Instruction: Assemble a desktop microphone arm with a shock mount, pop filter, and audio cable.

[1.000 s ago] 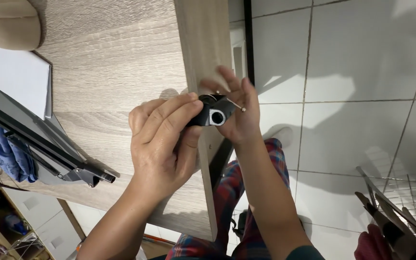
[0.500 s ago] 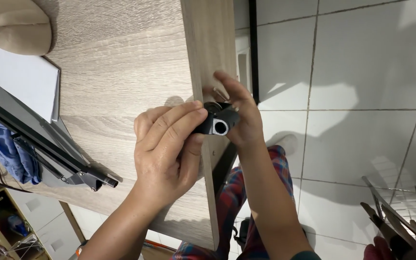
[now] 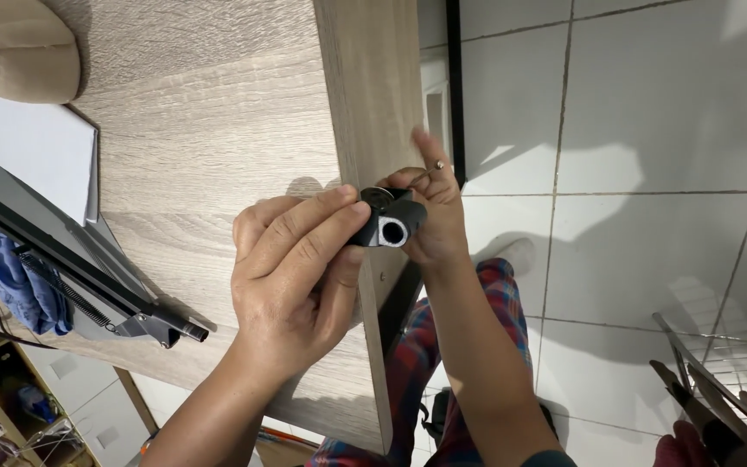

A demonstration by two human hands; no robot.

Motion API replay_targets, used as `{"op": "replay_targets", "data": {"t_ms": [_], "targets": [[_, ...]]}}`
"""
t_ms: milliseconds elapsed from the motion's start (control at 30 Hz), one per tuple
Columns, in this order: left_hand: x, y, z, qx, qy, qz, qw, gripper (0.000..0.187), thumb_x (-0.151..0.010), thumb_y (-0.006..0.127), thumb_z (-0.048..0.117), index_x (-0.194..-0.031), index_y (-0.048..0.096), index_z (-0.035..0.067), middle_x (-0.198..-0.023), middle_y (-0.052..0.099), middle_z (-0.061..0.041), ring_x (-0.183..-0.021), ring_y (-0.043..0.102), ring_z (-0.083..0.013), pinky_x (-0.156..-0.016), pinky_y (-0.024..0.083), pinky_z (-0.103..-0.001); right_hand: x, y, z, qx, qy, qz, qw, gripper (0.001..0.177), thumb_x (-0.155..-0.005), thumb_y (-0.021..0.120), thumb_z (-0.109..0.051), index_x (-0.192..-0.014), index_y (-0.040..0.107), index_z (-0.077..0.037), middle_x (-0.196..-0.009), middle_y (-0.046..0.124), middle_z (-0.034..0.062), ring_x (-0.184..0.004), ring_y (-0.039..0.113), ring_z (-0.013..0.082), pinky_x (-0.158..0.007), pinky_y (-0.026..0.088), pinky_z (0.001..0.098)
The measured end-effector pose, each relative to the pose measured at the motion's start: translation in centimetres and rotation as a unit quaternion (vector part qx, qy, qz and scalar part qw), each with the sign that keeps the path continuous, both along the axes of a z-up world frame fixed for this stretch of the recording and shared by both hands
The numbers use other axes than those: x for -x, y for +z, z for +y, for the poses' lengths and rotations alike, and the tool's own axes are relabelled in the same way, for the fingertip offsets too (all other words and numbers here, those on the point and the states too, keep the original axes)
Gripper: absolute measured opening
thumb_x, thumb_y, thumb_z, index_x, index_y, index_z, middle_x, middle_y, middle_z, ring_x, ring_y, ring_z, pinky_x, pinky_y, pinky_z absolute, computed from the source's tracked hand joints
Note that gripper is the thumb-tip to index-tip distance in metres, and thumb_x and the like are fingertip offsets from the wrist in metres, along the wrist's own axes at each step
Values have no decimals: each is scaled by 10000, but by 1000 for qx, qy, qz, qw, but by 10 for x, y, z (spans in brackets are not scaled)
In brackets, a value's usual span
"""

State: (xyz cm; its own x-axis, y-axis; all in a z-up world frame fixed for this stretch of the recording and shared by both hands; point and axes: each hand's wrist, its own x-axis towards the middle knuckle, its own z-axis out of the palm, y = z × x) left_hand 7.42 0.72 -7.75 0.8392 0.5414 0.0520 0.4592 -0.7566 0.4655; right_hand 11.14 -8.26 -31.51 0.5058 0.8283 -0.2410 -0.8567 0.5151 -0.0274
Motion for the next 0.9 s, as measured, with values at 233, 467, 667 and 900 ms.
{"op": "replay_targets", "data": {"t_ms": [233,467,667,900], "targets": [[-1,3,1,-2,-7,6,1000,292,-931,780,43,-1217,730,70,-1299,698,-78,-1120,626,-248,-1015,450,-347,-22,31,10,42,-6,-20,999,63,-979,647,-69,-975,668,-128,-1315,619,85,-1231,634,265,-932,598,388],[0,7,7,8,-17,-1,1000,325,-898,790,54,-1218,737,72,-1296,697,-54,-1102,612,-227,-994,427,-353,1,-15,-10,111,102,12,988,249,-1116,524,-126,-1297,654,-16,-1160,640,143,-1005,656,233,-893,568,361],[3,11,11,19,-19,-16,1000,322,-929,792,97,-1245,732,99,-1317,684,-22,-1121,613,-201,-1012,418,-363,-11,14,8,-39,16,14,999,171,-1096,561,-122,-1208,657,-34,-1251,670,104,-1070,675,226,-951,568,348],[7,7,12,23,-18,-22,999,296,-956,782,116,-1248,739,117,-1327,682,-3,-1118,609,-189,-1002,403,-360,-2,-17,-9,58,50,-46,996,443,-1076,602,-373,-1199,701,41,-1163,688,154,-1045,677,257,-919,574,374]]}}
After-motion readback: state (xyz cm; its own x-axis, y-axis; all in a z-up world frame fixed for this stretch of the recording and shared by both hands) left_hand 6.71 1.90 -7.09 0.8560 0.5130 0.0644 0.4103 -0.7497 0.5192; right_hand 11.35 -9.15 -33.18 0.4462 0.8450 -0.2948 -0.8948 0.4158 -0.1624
